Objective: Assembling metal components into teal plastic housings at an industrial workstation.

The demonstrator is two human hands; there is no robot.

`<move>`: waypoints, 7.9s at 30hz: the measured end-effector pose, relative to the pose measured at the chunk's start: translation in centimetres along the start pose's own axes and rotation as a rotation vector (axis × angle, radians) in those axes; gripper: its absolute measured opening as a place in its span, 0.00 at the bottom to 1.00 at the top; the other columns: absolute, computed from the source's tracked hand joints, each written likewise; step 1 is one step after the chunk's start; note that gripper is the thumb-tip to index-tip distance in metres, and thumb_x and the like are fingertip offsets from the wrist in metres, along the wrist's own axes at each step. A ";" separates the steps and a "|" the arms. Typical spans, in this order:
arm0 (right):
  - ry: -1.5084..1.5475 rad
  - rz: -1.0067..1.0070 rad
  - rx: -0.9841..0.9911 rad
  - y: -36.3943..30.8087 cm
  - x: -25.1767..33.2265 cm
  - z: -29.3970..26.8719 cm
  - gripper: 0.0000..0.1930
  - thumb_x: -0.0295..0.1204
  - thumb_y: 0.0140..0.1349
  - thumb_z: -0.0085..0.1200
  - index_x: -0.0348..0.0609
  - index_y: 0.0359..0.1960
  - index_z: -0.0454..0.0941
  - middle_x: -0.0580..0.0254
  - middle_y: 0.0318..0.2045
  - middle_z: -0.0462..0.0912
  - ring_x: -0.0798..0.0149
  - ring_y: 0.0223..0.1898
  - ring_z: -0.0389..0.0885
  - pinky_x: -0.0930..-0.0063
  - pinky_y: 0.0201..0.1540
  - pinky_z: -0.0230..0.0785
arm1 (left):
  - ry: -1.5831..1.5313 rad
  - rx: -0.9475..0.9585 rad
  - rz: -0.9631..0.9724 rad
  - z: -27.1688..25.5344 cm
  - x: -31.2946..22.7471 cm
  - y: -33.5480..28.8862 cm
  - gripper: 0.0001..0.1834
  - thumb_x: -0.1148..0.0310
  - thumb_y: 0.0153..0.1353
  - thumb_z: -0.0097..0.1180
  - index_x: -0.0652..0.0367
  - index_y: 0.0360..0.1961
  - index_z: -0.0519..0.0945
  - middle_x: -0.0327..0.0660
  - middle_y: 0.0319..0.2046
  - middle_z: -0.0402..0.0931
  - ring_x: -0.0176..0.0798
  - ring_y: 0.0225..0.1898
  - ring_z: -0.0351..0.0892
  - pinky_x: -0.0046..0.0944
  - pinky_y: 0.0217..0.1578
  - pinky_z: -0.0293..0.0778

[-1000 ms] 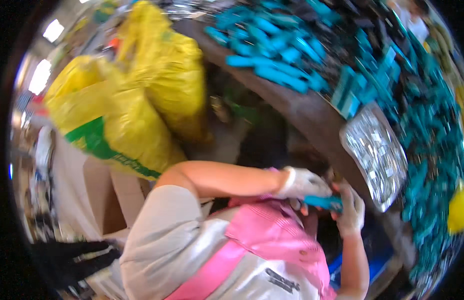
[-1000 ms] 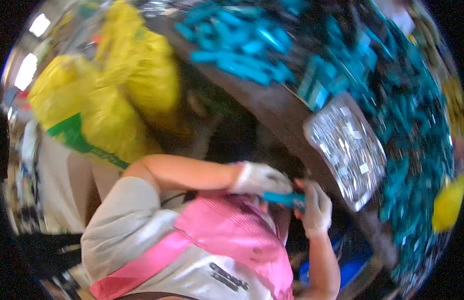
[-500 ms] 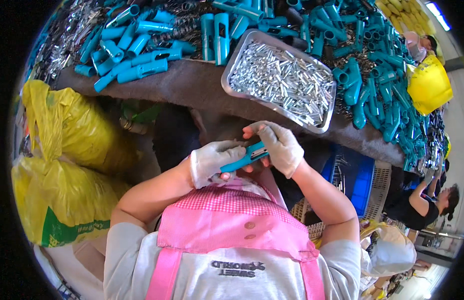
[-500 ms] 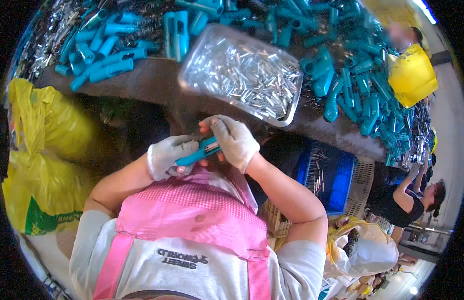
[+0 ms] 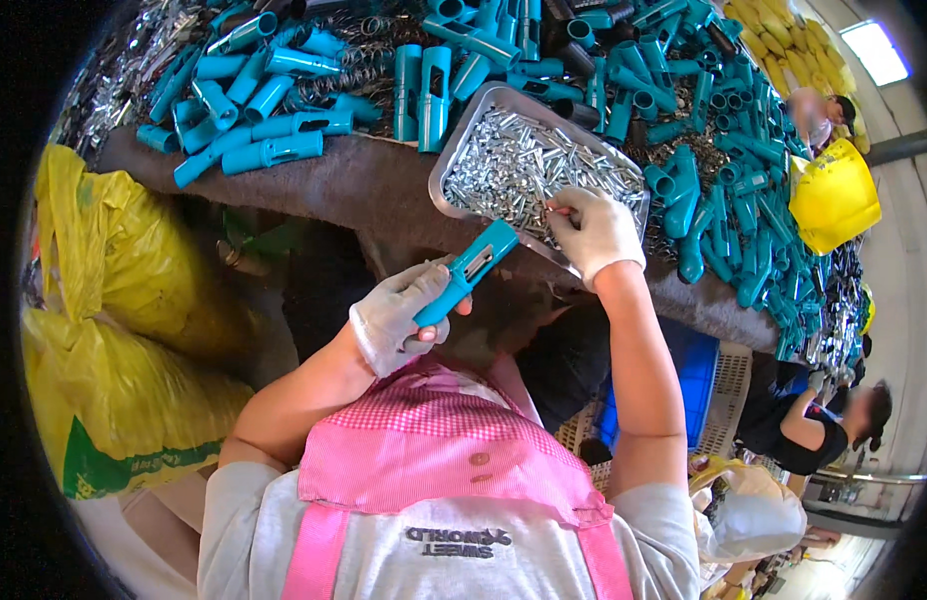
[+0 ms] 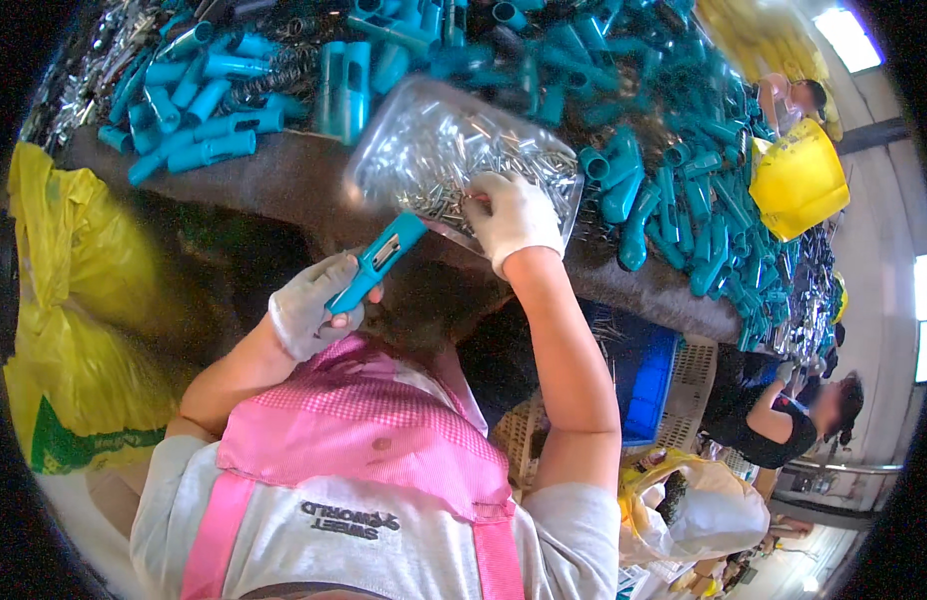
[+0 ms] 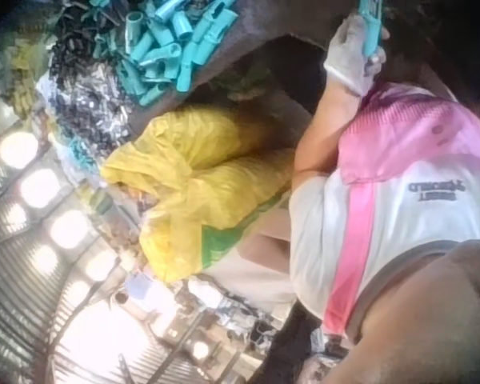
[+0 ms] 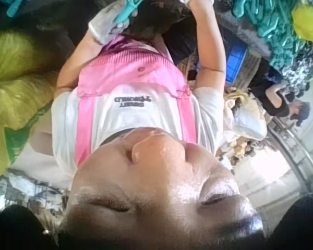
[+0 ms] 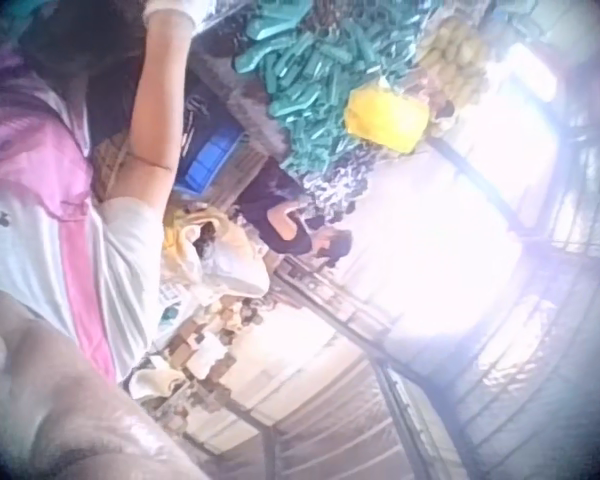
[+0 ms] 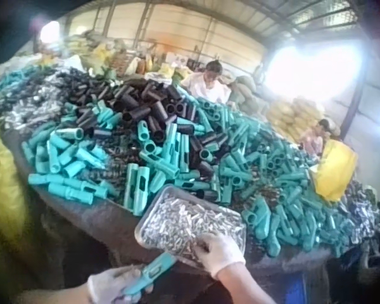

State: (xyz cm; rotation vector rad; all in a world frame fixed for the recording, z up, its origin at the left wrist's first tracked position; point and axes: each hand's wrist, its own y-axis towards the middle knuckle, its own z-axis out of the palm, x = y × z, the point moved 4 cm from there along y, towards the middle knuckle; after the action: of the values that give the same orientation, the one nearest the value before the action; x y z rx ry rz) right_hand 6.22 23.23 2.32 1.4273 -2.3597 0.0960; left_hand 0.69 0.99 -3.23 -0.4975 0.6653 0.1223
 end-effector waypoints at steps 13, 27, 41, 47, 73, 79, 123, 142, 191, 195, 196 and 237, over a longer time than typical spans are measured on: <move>0.323 -0.391 0.051 -5.8 7.4 -0.3 0.07 0.23 0.51 0.54 0.40 0.33 0.76 0.54 0.30 0.74 0.49 0.30 0.76 0.61 0.33 0.70 | 0.067 0.013 0.033 0.7 0.2 0.3 0.19 0.58 0.67 0.42 0.59 0.53 0.68 0.36 0.31 0.72 0.24 0.20 0.62 0.23 0.17 0.57; 1.541 0.365 0.072 -9.0 5.9 5.6 0.19 0.19 0.54 0.57 0.39 0.46 0.64 0.62 0.32 0.74 0.67 0.30 0.76 0.77 0.27 0.67 | 0.346 -0.073 0.237 0.2 0.7 -0.3 0.22 0.62 0.65 0.48 0.62 0.56 0.68 0.36 0.31 0.73 0.24 0.22 0.65 0.25 0.22 0.63; 1.625 0.315 0.058 -8.7 6.3 5.4 0.15 0.31 0.59 0.55 0.37 0.45 0.71 0.55 0.40 0.79 0.73 0.28 0.73 0.82 0.29 0.67 | 1.152 0.076 0.659 -0.3 1.2 -2.3 0.39 0.71 0.58 0.52 0.60 0.66 0.46 0.54 0.60 0.59 0.55 0.56 0.66 0.39 0.57 0.62; 1.131 0.010 0.211 -7.2 7.8 5.0 0.15 0.29 0.58 0.57 0.36 0.45 0.71 0.58 0.36 0.80 0.65 0.34 0.78 0.72 0.38 0.70 | 0.753 -0.091 0.680 -0.1 -0.1 -2.7 0.33 0.62 0.62 0.51 0.63 0.63 0.51 0.47 0.44 0.71 0.41 0.44 0.73 0.37 0.45 0.68; 1.127 0.220 0.017 -2.8 4.6 2.7 0.06 0.18 0.55 0.54 0.37 0.35 0.77 0.66 0.30 0.80 0.75 0.31 0.75 0.82 0.36 0.69 | 0.681 -0.418 1.375 -4.8 -9.4 3.4 0.25 0.52 0.65 0.45 0.65 0.49 0.61 0.42 0.33 0.73 0.31 0.29 0.70 0.31 0.34 0.70; 1.227 0.259 0.026 -4.8 4.3 2.9 0.06 0.17 0.56 0.52 0.36 0.35 0.76 0.64 0.30 0.78 0.74 0.30 0.74 0.81 0.35 0.68 | 0.590 -0.355 1.396 -2.9 -10.9 1.9 0.25 0.55 0.64 0.48 0.65 0.50 0.60 0.43 0.33 0.72 0.34 0.31 0.71 0.33 0.36 0.70; 0.201 -0.179 -0.128 1.9 5.9 3.5 0.10 0.29 0.55 0.55 0.41 0.38 0.77 0.51 0.35 0.77 0.51 0.36 0.77 0.63 0.41 0.70 | 0.164 -0.259 0.363 -2.5 -0.2 1.2 0.22 0.49 0.63 0.47 0.54 0.49 0.69 0.34 0.25 0.69 0.27 0.20 0.67 0.29 0.17 0.65; 0.756 -0.013 -0.152 2.6 5.4 3.2 0.05 0.28 0.58 0.55 0.39 0.33 0.76 0.64 0.29 0.78 0.74 0.29 0.71 0.77 0.35 0.65 | -0.627 0.170 0.150 -2.3 -3.1 -0.9 0.14 0.52 0.64 0.44 0.47 0.44 0.66 0.37 0.24 0.67 0.27 0.19 0.63 0.25 0.16 0.61; 1.970 0.166 0.492 -8.7 5.2 9.1 0.28 0.40 0.48 0.66 0.42 0.50 0.70 0.65 0.40 0.78 0.63 0.41 0.78 0.66 0.47 0.70 | -0.263 0.687 0.021 3.7 0.2 -1.2 0.21 0.47 0.66 0.35 0.44 0.54 0.61 0.37 0.21 0.65 0.26 0.12 0.61 0.22 0.10 0.59; 1.819 0.148 0.325 -8.1 6.0 6.8 0.24 0.32 0.47 0.67 0.38 0.46 0.74 0.63 0.38 0.80 0.64 0.38 0.79 0.69 0.41 0.73 | -0.300 0.646 -0.021 3.9 0.2 -1.1 0.23 0.45 0.65 0.36 0.43 0.57 0.59 0.36 0.21 0.65 0.25 0.12 0.61 0.22 0.10 0.57; 1.827 0.151 0.337 -7.9 5.9 6.9 0.23 0.32 0.48 0.66 0.38 0.45 0.74 0.63 0.37 0.80 0.64 0.37 0.79 0.70 0.40 0.73 | -0.343 0.664 -0.041 3.6 0.1 -0.9 0.22 0.46 0.66 0.36 0.43 0.55 0.60 0.37 0.21 0.65 0.26 0.12 0.61 0.22 0.10 0.57; -0.425 -0.300 0.210 13.3 -2.2 -2.9 0.24 0.26 0.48 0.54 0.55 0.50 0.70 0.57 0.50 0.71 0.50 0.48 0.73 0.61 0.49 0.68 | -0.078 0.004 0.185 -0.4 -2.5 0.0 0.15 0.62 0.63 0.46 0.59 0.46 0.65 0.42 0.28 0.70 0.31 0.21 0.68 0.29 0.19 0.64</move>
State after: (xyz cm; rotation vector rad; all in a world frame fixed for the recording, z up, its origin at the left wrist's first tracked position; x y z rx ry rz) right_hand -3.53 32.18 6.04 2.0617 -2.4784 -0.0483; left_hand -1.49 0.93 -1.92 -0.4249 0.6339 0.3137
